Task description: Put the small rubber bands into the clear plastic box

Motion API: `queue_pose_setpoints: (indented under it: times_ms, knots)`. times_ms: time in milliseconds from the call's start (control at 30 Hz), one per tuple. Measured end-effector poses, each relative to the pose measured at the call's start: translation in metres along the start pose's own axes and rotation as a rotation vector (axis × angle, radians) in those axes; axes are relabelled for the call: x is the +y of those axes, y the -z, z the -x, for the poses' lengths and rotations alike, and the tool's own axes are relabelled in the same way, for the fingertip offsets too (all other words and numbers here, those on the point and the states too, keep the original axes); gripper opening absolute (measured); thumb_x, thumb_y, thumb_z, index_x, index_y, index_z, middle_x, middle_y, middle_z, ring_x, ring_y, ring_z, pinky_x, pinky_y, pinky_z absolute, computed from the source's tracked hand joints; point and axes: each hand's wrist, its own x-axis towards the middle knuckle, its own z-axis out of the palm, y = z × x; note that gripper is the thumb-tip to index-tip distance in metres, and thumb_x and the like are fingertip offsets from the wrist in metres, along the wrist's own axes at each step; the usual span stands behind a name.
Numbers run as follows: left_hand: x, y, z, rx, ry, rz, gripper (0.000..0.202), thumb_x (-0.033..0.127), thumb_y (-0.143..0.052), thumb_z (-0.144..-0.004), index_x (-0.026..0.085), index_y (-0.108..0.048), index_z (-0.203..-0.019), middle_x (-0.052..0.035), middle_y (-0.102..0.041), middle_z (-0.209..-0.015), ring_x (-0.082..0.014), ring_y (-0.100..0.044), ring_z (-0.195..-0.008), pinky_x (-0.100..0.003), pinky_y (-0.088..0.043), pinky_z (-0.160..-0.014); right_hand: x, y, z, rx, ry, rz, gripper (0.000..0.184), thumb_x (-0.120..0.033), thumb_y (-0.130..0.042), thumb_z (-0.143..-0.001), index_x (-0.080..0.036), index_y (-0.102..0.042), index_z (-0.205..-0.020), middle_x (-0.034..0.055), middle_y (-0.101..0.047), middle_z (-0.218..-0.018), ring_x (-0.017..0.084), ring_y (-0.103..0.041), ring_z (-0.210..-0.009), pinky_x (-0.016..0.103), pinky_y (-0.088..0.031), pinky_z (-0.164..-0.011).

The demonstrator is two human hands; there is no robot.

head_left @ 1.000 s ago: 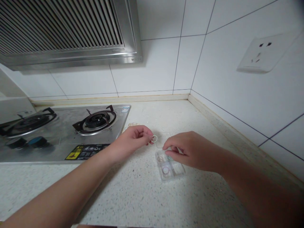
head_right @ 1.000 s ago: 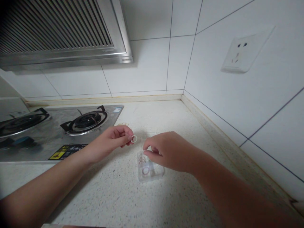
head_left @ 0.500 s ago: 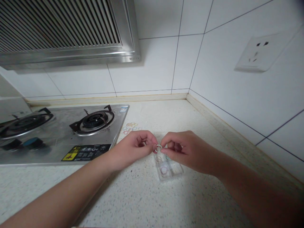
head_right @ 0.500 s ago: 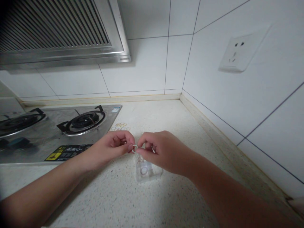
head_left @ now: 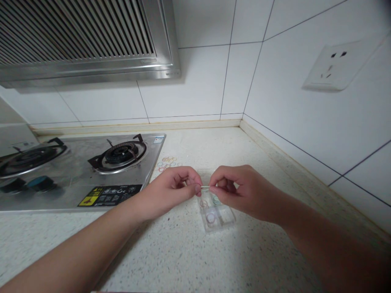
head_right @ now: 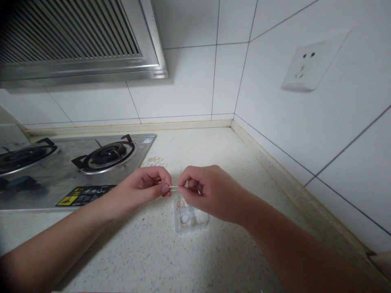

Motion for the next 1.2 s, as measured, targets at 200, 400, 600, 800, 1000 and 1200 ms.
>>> queue_pose_setpoints:
  times_ms: [200, 400, 600, 800, 1000, 1200]
  knots:
    - [0.0023, -0.0013, -0.0008, 0.012, 0.002, -0.014, 0.021, 0.034, -0.057, -0.094, 0.016, -0.065, -0.088, 0.0003, -0.059, -0.076, -0.0112, -0.050, -0.070, -0.023, -0.038, -0.063, -0.0005, 0.0009, 0.0004, 0.063, 0.042, 0.052, 0.008, -0.024, -0.060, -0.089, -0.018, -0.064, -0.086, -0.0047, -0.057, -0.062, 0.007, -0.050, -0.055, 0.019, -0.038, -0.053]
    - [0.0043, -0.0018, 0.0015, -0.045, 0.012, -0.047, 0.038, 0.043, -0.049, -0.098, 0.016, -0.065, -0.076, -0.0002, -0.060, -0.072, -0.0111, -0.048, -0.066, -0.024, -0.039, -0.063, 0.0001, 0.0008, 0.0014, 0.094, 0.139, 0.097, 0.007, -0.024, -0.061, -0.090, -0.018, -0.064, -0.088, -0.0054, -0.057, -0.062, 0.006, -0.050, -0.053, 0.019, -0.038, -0.054]
    - [0.0068, -0.0034, 0.0002, -0.077, 0.035, 0.023, 0.033, 0.037, -0.053, -0.096, 0.015, -0.065, -0.074, 0.0016, -0.056, -0.067, -0.0099, -0.046, -0.064, -0.024, -0.036, -0.062, 0.0011, 0.0000, 0.0026, 0.117, 0.208, 0.133, 0.002, -0.021, -0.063, -0.088, -0.019, -0.064, -0.089, -0.0059, -0.058, -0.063, 0.006, -0.051, -0.055, 0.018, -0.039, -0.056]
    - [0.0063, -0.0004, 0.0010, -0.057, 0.098, 0.050, 0.026, 0.039, -0.063, -0.090, 0.015, -0.067, -0.082, 0.0016, -0.055, -0.068, -0.0096, -0.042, -0.060, -0.024, -0.032, -0.057, 0.0027, -0.0002, 0.0022, 0.119, 0.285, 0.224, 0.004, -0.021, -0.063, -0.088, -0.020, -0.063, -0.092, -0.0061, -0.057, -0.064, 0.006, -0.051, -0.056, 0.020, -0.037, -0.058]
    - [0.0062, -0.0005, 0.0003, -0.068, 0.066, 0.088, 0.022, 0.034, -0.066, -0.088, 0.014, -0.067, -0.082, 0.0018, -0.055, -0.069, -0.0090, -0.042, -0.061, -0.023, -0.032, -0.057, 0.0030, 0.0001, 0.0005, 0.124, 0.319, 0.281, 0.004, -0.021, -0.062, -0.088, -0.020, -0.063, -0.093, -0.0072, -0.055, -0.062, 0.006, -0.050, -0.055, 0.020, -0.037, -0.059]
    - [0.0087, -0.0017, 0.0017, -0.063, 0.045, 0.083, 0.022, 0.033, -0.065, -0.089, 0.012, -0.065, -0.082, 0.0033, -0.051, -0.067, -0.0083, -0.040, -0.062, -0.022, -0.030, -0.057, 0.0032, -0.0002, 0.0007, 0.181, 0.336, 0.254, 0.005, -0.019, -0.064, -0.087, -0.019, -0.063, -0.092, -0.0080, -0.055, -0.062, 0.005, -0.049, -0.054, 0.019, -0.036, -0.057]
